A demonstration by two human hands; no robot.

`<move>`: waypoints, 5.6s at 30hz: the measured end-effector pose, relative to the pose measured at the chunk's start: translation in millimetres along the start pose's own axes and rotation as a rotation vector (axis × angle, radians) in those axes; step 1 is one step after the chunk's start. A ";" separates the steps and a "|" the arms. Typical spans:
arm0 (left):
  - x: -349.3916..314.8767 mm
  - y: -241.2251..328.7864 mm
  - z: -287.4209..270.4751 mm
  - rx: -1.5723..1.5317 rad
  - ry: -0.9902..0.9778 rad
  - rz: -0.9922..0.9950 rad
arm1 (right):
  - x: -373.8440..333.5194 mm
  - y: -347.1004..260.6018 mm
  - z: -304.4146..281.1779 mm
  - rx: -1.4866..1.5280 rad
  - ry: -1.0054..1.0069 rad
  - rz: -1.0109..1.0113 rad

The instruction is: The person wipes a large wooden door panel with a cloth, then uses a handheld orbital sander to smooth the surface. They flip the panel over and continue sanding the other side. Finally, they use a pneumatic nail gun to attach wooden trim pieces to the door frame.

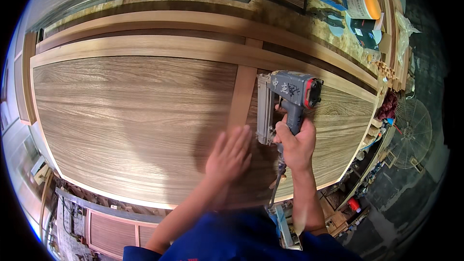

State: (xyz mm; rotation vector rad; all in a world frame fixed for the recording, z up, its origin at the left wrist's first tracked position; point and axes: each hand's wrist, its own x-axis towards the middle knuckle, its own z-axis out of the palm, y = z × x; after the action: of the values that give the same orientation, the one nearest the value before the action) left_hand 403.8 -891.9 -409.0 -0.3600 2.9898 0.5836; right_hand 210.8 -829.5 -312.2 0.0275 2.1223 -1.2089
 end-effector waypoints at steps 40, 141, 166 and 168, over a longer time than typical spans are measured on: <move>-24.5 66.6 6.4 -0.033 0.176 -0.010 | -230.7 165.3 -231.4 -0.446 0.020 -0.159; 33.6 620.5 254.1 -0.702 -0.820 0.540 | 116.7 201.3 -655.1 0.092 0.262 -0.013; 23.3 619.7 267.2 -0.724 -0.756 0.605 | 96.1 193.6 -658.4 -0.138 0.370 0.030; 26.7 616.8 261.8 -0.770 -0.718 0.610 | 94.1 193.2 -661.0 -0.138 0.346 0.069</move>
State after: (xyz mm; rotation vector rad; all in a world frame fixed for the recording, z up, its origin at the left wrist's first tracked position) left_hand 235.5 -243.1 -431.2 0.6317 2.0334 1.5111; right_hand -159.4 -241.6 -290.9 0.2632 2.4778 -1.0749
